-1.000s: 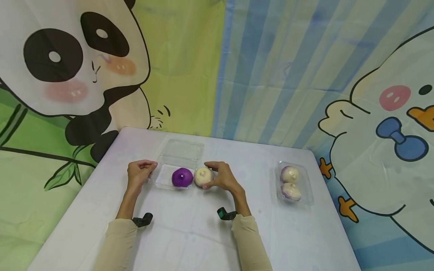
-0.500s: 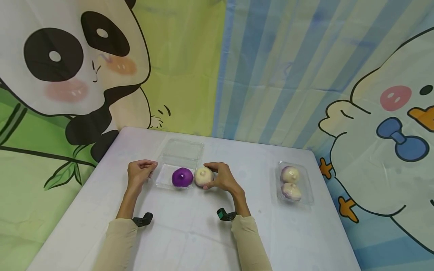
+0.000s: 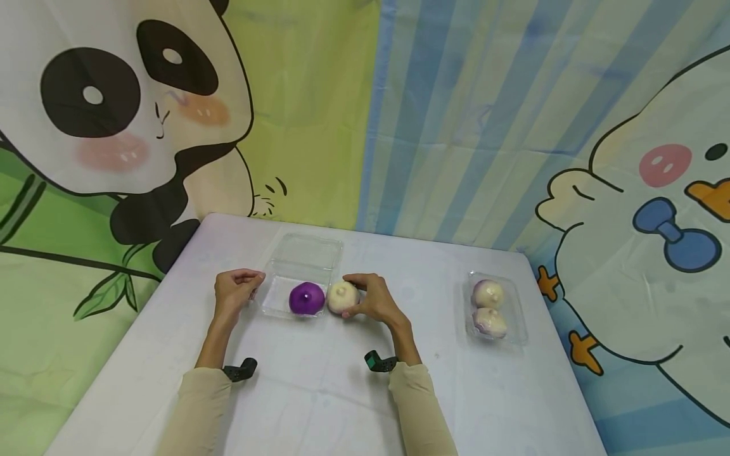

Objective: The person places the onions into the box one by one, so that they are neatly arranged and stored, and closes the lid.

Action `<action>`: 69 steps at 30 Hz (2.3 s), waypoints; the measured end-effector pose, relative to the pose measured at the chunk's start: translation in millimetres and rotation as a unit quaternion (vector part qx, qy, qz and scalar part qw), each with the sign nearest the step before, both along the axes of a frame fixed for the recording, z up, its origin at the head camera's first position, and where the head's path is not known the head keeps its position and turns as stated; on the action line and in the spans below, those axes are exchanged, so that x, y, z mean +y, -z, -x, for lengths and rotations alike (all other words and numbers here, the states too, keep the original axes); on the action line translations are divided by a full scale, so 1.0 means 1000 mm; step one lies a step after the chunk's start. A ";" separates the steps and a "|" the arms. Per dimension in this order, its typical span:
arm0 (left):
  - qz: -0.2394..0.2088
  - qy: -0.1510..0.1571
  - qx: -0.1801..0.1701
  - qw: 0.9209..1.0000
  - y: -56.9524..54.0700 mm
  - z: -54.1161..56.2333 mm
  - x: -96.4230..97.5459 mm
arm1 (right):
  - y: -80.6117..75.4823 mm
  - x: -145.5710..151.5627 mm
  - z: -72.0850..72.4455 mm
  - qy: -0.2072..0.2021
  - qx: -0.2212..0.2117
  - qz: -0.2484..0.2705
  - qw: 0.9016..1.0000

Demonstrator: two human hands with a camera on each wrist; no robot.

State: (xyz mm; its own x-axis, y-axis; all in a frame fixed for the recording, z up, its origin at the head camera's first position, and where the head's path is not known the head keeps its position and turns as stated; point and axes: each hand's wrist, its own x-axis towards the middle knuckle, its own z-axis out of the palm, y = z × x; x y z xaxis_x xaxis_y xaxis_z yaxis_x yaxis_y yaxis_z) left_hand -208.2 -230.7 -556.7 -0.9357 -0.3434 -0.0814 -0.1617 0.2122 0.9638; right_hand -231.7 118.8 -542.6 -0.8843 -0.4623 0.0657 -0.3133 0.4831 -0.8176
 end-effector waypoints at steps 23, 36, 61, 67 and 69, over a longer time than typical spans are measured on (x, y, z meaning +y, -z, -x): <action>-0.005 0.003 -0.003 1.000 -0.004 0.000 0.001 | 0.002 0.001 -0.001 0.007 -0.005 0.006 1.000; -0.004 0.001 -0.003 1.000 -0.004 -0.003 0.002 | 0.001 0.004 -0.002 0.006 -0.001 0.005 1.000; -0.022 -0.001 0.009 1.000 0.001 -0.001 0.002 | -0.001 0.010 -0.004 0.012 -0.010 0.018 1.000; -0.020 0.001 0.009 1.000 0.001 -0.001 0.001 | -0.001 0.012 -0.003 0.011 -0.008 0.019 1.000; -0.021 0.002 0.011 1.000 0.001 -0.001 0.001 | -0.002 0.012 -0.003 0.010 -0.007 0.018 1.000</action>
